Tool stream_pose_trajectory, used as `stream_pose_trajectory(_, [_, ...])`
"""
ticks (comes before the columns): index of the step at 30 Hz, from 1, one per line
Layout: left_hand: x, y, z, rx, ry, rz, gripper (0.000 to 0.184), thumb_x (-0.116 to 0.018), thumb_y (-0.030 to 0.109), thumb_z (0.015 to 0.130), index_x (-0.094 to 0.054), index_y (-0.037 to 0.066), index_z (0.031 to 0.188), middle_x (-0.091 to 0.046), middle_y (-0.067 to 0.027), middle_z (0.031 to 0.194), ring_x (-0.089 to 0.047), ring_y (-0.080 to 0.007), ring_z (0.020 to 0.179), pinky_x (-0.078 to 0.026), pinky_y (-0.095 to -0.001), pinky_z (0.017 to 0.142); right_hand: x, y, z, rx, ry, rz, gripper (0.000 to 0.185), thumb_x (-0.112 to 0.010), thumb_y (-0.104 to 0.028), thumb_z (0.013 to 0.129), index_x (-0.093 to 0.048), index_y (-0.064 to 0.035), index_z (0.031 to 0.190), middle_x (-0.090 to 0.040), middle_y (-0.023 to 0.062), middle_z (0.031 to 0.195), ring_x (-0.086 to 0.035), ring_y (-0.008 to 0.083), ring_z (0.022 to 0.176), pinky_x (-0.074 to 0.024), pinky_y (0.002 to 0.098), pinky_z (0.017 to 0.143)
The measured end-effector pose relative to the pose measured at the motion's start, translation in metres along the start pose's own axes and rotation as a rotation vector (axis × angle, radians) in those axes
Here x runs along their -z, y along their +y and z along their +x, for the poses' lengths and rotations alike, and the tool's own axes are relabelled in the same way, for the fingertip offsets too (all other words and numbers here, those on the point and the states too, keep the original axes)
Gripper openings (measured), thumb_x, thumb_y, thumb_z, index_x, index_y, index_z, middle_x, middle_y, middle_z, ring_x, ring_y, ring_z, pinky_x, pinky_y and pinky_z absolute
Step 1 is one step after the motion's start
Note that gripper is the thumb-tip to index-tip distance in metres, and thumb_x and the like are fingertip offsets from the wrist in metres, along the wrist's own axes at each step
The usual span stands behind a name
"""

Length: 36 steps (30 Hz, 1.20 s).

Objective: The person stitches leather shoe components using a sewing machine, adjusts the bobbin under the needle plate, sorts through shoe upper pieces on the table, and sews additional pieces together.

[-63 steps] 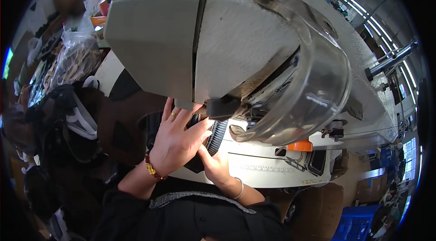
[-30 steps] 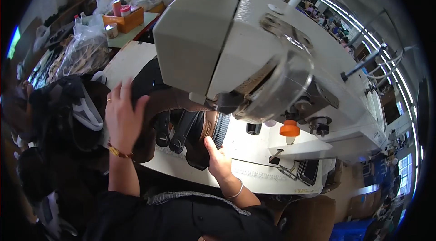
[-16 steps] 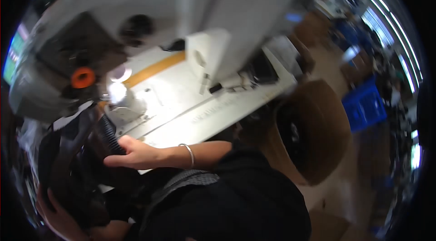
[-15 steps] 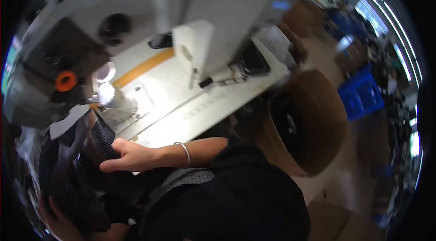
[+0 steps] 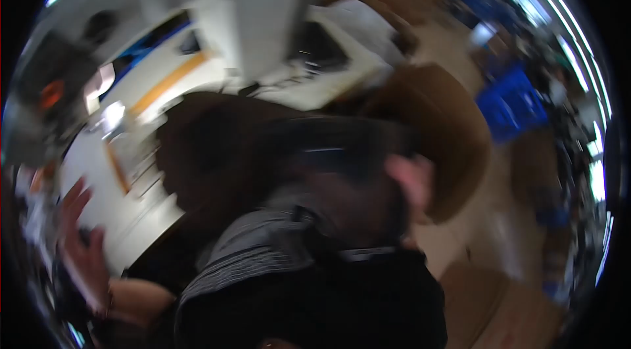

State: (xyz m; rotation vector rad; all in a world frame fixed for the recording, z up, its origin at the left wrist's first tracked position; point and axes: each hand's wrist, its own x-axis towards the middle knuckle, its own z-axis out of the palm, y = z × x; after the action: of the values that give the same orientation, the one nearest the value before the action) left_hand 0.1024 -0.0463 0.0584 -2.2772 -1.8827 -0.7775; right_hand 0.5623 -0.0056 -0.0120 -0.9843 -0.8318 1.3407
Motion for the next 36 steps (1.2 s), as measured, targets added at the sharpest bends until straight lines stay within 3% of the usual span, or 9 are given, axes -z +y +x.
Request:
stream_pose_trajectory(3, [-0.013, 0.015, 0.013, 0.081, -0.018, -0.173, 0.047, -0.070, -0.005, 0.072, -0.065, 0.004, 0.118, -0.063, -0.0136, 0.127, -0.058, -0.0307, 0.120, -0.045, -0.0384, 0.101, 0.068, -0.005, -0.024, 0.428, 0.389, -0.094, 0.036, -0.063, -0.023, 0.091, -0.059, 0.0032, 0.115, -0.063, 0.0196, 0.113, -0.064, 0.0321, 0.097, -0.0541, 0.0430, 0.082])
stream_pose_trajectory(7, [-0.036, -0.026, -0.008, 0.086, 0.051, -0.108, 0.039, -0.074, 0.019, 0.083, -0.065, 0.011, 0.120, -0.064, -0.0102, 0.123, -0.060, -0.0290, 0.113, -0.047, -0.0397, 0.098, 0.082, 0.029, -0.019, 0.647, 0.704, -0.076, 0.049, -0.055, -0.035, 0.097, -0.054, 0.0079, 0.120, -0.057, 0.0268, 0.121, -0.061, 0.0428, 0.104, -0.0541, 0.0508, 0.081])
stream_pose_trajectory(8, [-0.044, -0.037, -0.014, 0.067, 0.105, -0.062, 0.038, -0.074, 0.028, 0.083, -0.066, 0.010, 0.116, -0.065, -0.0093, 0.117, -0.061, -0.0288, 0.108, -0.048, -0.0399, 0.093, 0.075, 0.046, -0.010, 0.603, 0.638, -0.055, 0.053, -0.053, -0.038, 0.098, -0.053, 0.0091, 0.121, -0.056, 0.0286, 0.123, -0.061, 0.0455, 0.106, -0.0542, 0.0527, 0.081])
stream_pose_trajectory(13, [-0.042, -0.053, -0.041, 0.295, 0.117, 0.128, 0.034, -0.075, 0.029, 0.080, -0.067, 0.008, 0.105, -0.065, -0.0088, 0.102, -0.061, -0.0290, 0.096, -0.048, -0.0406, 0.084, 0.012, 0.132, 0.063, -0.002, 0.080, -0.226, 0.051, -0.048, -0.035, 0.096, -0.049, -0.0056, 0.137, -0.057, 0.0117, 0.123, -0.057, 0.0208, 0.106, -0.0484, 0.0311, 0.082])
stream_pose_trajectory(16, [-0.038, -0.062, -0.057, 0.467, 0.330, 0.447, 0.036, -0.077, 0.029, 0.077, -0.067, 0.009, 0.106, -0.065, -0.0098, 0.100, -0.062, -0.0291, 0.096, -0.048, -0.0400, 0.083, -0.090, 0.168, 0.068, -0.028, -0.458, -0.374, 0.028, -0.044, -0.010, 0.100, -0.059, 0.0031, 0.119, -0.067, 0.0154, 0.099, -0.065, 0.0194, 0.079, -0.0527, 0.0284, 0.072])
stream_pose_trajectory(21, [0.010, -0.084, -0.107, 1.106, 0.762, 0.880, 0.041, -0.081, 0.040, 0.071, -0.060, 0.010, 0.090, -0.059, -0.0094, 0.094, -0.059, -0.0278, 0.093, -0.049, -0.0375, 0.073, -0.181, 0.179, 0.072, -0.075, -0.889, -0.379, 0.023, -0.047, -0.006, 0.099, -0.063, 0.0067, 0.109, -0.069, 0.0156, 0.091, -0.067, 0.0180, 0.075, -0.0550, 0.0278, 0.071])
stream_pose_trajectory(26, [0.014, -0.109, -0.160, 1.518, 0.409, 0.691, 0.041, -0.072, 0.037, 0.084, -0.060, 0.004, 0.104, -0.066, -0.0156, 0.103, -0.067, -0.0363, 0.094, -0.054, -0.0445, 0.075, -0.221, 0.197, 0.079, -0.205, -1.251, -0.363, 0.021, -0.049, -0.004, 0.100, -0.063, 0.0063, 0.111, -0.070, 0.0137, 0.094, -0.068, 0.0163, 0.080, -0.0550, 0.0259, 0.074])
stream_pose_trajectory(33, [-0.003, -0.146, -0.148, 1.163, 0.847, 0.685, 0.019, -0.056, 0.016, 0.093, -0.066, 0.000, 0.098, -0.067, -0.0191, 0.084, -0.066, -0.0381, 0.081, -0.054, -0.0441, 0.070, -0.234, 0.207, 0.081, -0.254, -1.459, -0.418, 0.025, -0.056, -0.007, 0.097, -0.062, 0.0030, 0.119, -0.070, 0.0136, 0.102, -0.068, 0.0165, 0.086, -0.0557, 0.0268, 0.075])
stream_pose_trajectory(36, [-0.015, -0.125, -0.116, 0.891, 0.955, 0.688, 0.017, -0.056, 0.013, 0.092, -0.064, -0.001, 0.096, -0.065, -0.0212, 0.083, -0.064, -0.0405, 0.076, -0.051, -0.0475, 0.067, -0.260, 0.202, 0.072, 0.333, -1.456, -0.484, 0.048, -0.068, -0.007, 0.090, -0.051, -0.0005, 0.134, -0.067, 0.0167, 0.113, -0.069, 0.0211, 0.092, -0.0566, 0.0299, 0.077])
